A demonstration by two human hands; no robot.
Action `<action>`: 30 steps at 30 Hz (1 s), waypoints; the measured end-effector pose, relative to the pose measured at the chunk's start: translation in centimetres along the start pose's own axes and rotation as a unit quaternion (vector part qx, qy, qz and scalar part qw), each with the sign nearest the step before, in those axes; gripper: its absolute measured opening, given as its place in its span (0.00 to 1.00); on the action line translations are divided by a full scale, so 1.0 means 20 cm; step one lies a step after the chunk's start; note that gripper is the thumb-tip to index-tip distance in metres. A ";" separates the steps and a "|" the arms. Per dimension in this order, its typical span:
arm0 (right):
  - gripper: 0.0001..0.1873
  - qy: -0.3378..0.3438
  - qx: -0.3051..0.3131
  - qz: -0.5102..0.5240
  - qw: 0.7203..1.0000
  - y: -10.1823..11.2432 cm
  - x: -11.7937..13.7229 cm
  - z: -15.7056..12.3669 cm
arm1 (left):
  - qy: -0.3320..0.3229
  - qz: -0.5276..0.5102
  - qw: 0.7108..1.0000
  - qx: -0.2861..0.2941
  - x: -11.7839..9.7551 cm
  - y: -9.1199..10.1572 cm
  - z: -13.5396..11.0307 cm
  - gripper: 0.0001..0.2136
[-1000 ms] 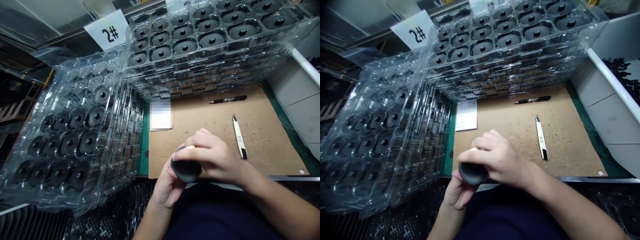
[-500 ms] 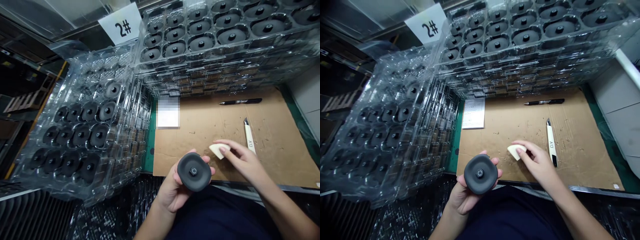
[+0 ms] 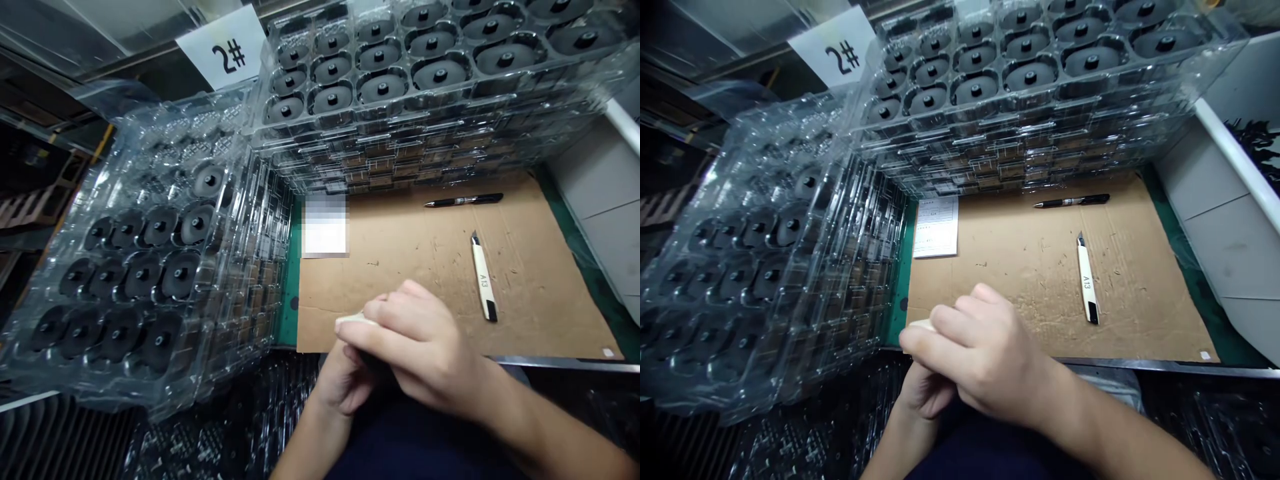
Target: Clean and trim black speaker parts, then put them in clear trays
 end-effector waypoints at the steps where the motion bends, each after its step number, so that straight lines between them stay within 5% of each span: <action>1: 0.13 -0.004 0.004 0.024 1.000 0.00 -0.02 0.00 | -0.003 -0.002 1.000 0.004 0.00 0.00 0.00 0.20; 5: 0.12 -0.180 0.058 0.108 0.976 -0.01 -0.32 -0.10 | 0.000 -0.019 0.999 0.038 -0.02 -0.01 -0.02 0.29; 10: 0.14 -0.335 0.021 0.120 0.934 -0.06 -0.61 -0.33 | 0.001 -0.068 0.995 0.074 -0.04 -0.02 -0.05 0.28; 17: 0.16 -0.322 0.072 0.113 0.937 -0.26 -0.61 -0.35 | 0.024 -0.100 0.991 0.086 0.00 -0.05 -0.05 0.26; 30: 0.18 -0.255 0.102 0.035 0.961 -0.28 -0.57 -0.36 | 0.050 -0.159 0.975 0.146 0.02 -0.13 -0.05 0.25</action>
Point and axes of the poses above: each hand's wrist, its own z-axis towards the middle knuckle, its own y-axis out of the back of the hand, x = y × z, the point moved 9 cm from there along z, towards the middle knuckle, and after that the axes turned 1 degree about z, right-handed, at the moved point
